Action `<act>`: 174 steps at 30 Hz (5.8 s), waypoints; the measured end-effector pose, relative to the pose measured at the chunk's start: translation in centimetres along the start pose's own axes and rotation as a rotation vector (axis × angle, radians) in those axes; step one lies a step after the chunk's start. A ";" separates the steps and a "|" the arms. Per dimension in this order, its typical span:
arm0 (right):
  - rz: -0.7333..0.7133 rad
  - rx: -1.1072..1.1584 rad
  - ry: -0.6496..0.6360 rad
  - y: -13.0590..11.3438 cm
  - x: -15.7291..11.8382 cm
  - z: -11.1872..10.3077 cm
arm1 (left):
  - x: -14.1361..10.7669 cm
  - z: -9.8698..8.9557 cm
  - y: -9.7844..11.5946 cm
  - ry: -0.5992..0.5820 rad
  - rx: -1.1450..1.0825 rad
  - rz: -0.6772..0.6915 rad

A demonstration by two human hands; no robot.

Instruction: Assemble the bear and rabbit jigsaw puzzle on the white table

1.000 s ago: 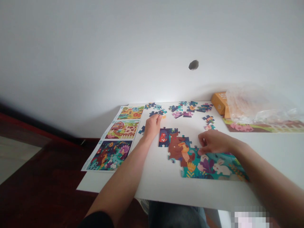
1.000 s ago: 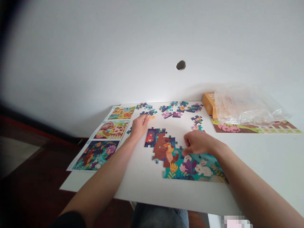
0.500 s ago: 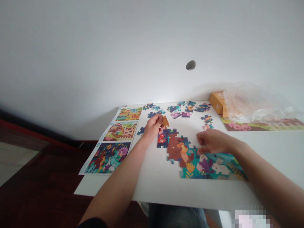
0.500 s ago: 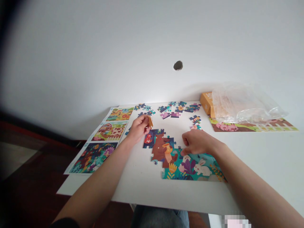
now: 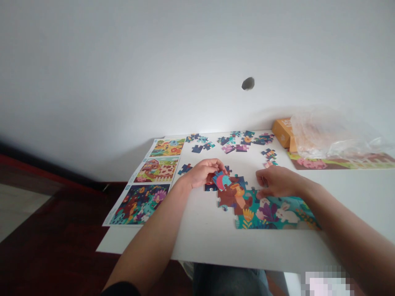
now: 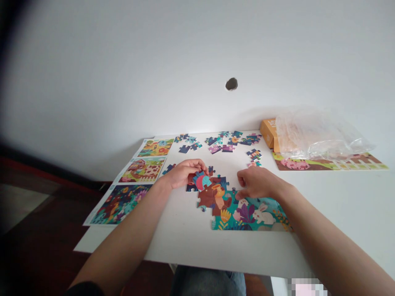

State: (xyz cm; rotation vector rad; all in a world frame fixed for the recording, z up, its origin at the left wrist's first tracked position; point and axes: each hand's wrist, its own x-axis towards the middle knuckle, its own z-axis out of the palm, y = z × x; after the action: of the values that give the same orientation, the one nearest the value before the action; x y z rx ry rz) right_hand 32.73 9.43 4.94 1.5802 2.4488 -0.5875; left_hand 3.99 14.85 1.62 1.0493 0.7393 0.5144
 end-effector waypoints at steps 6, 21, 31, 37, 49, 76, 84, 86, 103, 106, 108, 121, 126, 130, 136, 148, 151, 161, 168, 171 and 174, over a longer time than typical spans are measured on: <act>-0.011 0.002 0.002 0.0 -0.1 0.0 | -0.6 -0.1 0.3 -0.141 0.130 0.018; -0.027 0.000 0.018 0.2 0.0 0.2 | -2.4 -3.0 1.7 -0.170 0.355 0.046; -0.575 0.086 0.338 -4.9 -1.3 0.8 | -0.3 -3.5 0.1 -0.064 0.137 0.133; -0.756 0.164 0.225 -7.4 -0.9 2.8 | 0.0 -3.5 -0.1 -0.074 0.152 0.134; -0.738 0.149 0.203 -8.4 -1.2 3.4 | 0.1 -3.4 0.1 -0.084 0.146 0.137; -0.595 0.163 0.228 -6.9 -1.0 2.4 | 0.1 -3.8 0.0 -0.084 0.170 0.099; -0.291 0.077 0.174 -1.5 0.4 2.8 | 0.4 -3.1 -0.4 0.019 0.312 0.240; -0.247 0.073 0.190 -0.9 0.9 3.1 | 0.7 -2.1 -0.6 0.138 0.484 0.378; -0.271 -0.010 0.259 -2.8 3.2 4.6 | 0.5 1.3 -2.1 0.076 1.311 0.396; -0.278 -0.024 0.282 -2.6 3.3 4.9 | 0.6 1.5 -2.4 0.069 1.349 0.393; -0.285 -0.038 0.297 -2.6 3.4 5.1 | 0.6 1.7 -2.4 0.075 1.394 0.385; -0.202 -0.115 0.386 -3.0 4.0 5.8 | 1.1 1.8 -3.1 0.131 1.522 0.416; -0.188 -0.107 0.372 -3.0 3.9 5.7 | 1.3 0.8 -2.2 0.367 1.284 0.637; -0.181 -0.096 0.385 -3.1 3.9 5.5 | 0.8 0.1 -1.0 0.752 1.320 0.573; -0.184 -0.081 0.381 -3.1 3.9 5.5 | -0.3 -0.2 -0.5 1.142 1.517 -0.041; -0.183 -0.081 0.384 -3.0 4.0 5.6 | -0.9 -2.1 0.0 1.138 1.586 0.040; -0.181 -0.081 0.372 -3.1 4.0 5.5 | -1.4 -2.3 0.0 1.068 1.673 -0.165; -0.183 -0.069 0.376 -3.3 3.9 5.3 | -0.6 -2.4 -0.3 0.889 1.700 -0.040; -0.181 -0.075 0.388 -3.3 3.8 5.3 | -0.8 -3.0 -0.4 0.946 1.619 -0.028; -0.182 -0.073 0.383 -3.3 3.8 5.3 | -0.8 -2.9 -0.2 0.940 1.616 -0.050; -0.184 -0.072 0.379 -3.3 3.8 5.2 | -0.9 -2.5 0.0 0.988 1.544 -0.047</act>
State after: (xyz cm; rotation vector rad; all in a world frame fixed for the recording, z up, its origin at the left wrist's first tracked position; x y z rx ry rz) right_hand 27.73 9.28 -0.36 1.5689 2.8751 -0.2349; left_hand 1.53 15.70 1.14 2.1958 2.2093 0.3379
